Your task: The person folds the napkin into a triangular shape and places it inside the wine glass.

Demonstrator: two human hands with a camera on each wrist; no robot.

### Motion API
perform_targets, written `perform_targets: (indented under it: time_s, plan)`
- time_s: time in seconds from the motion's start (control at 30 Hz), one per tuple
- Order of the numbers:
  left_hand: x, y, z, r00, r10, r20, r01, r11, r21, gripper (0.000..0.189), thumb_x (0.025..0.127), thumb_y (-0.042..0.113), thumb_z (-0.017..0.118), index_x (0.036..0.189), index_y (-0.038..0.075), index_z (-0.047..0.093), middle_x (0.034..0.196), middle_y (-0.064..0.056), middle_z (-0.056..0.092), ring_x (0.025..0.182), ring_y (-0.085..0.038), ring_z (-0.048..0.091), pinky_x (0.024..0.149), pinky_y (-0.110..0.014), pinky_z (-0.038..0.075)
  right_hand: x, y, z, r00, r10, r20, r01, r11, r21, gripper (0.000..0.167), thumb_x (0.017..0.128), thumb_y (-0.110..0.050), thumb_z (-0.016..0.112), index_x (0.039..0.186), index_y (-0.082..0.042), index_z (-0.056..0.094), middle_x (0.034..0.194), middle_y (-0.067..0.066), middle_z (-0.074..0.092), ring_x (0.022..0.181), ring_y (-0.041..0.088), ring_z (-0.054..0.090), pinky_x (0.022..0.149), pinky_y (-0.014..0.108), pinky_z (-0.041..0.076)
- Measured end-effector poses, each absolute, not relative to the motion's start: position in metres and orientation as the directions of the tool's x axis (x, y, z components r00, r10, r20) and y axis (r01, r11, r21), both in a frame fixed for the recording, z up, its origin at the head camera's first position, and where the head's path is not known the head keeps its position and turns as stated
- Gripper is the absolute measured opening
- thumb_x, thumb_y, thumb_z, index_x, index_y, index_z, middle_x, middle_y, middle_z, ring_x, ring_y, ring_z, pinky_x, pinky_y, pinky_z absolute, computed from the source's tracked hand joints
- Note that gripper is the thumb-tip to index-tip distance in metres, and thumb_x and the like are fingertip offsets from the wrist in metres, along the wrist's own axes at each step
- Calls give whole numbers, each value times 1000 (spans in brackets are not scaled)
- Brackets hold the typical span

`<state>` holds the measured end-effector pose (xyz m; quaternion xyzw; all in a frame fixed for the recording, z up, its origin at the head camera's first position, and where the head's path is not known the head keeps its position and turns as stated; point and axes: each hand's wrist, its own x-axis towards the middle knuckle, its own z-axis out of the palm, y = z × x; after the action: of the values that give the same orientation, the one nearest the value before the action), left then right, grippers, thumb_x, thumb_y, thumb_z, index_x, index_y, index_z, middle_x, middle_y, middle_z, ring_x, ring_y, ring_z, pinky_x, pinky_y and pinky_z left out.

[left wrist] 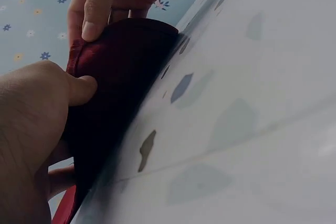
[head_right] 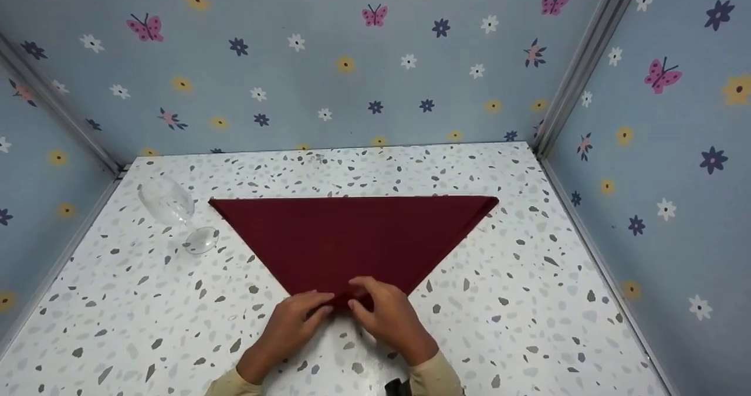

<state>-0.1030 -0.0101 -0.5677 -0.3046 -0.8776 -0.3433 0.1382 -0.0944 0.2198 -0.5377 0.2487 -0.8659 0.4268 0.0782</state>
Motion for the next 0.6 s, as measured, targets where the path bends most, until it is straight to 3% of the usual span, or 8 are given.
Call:
perform_targets:
  time_s: [0.13,0.3,0.6]
  plan:
    - [-102,-10,-568,-797,388,463,601,576,554,18,94,19,71,109,12,77,103,1,75,96,-17,71,84,-36,57,-97,229,-538,-870,-383,309,-485,561,-671,22,93,-18,74,113,-11,73,104,-8,70,98,10,65,86,35,55]
    - [-104,-9,-567,-797,373,475,603,529,596,18,96,21,70,109,11,77,103,0,75,96,-15,71,81,-34,58,-101,236,-538,-883,-384,271,-461,599,-654,6,93,-16,73,97,-17,77,94,-10,70,89,7,65,80,33,56]
    - [-106,-19,-568,-828,406,387,556,506,659,23,98,26,66,112,10,76,105,-1,74,97,-15,70,82,-34,57,-100,233,-540,-913,-290,287,-407,682,-607,5,92,-14,74,96,-15,76,88,-8,73,81,5,67,70,30,56]
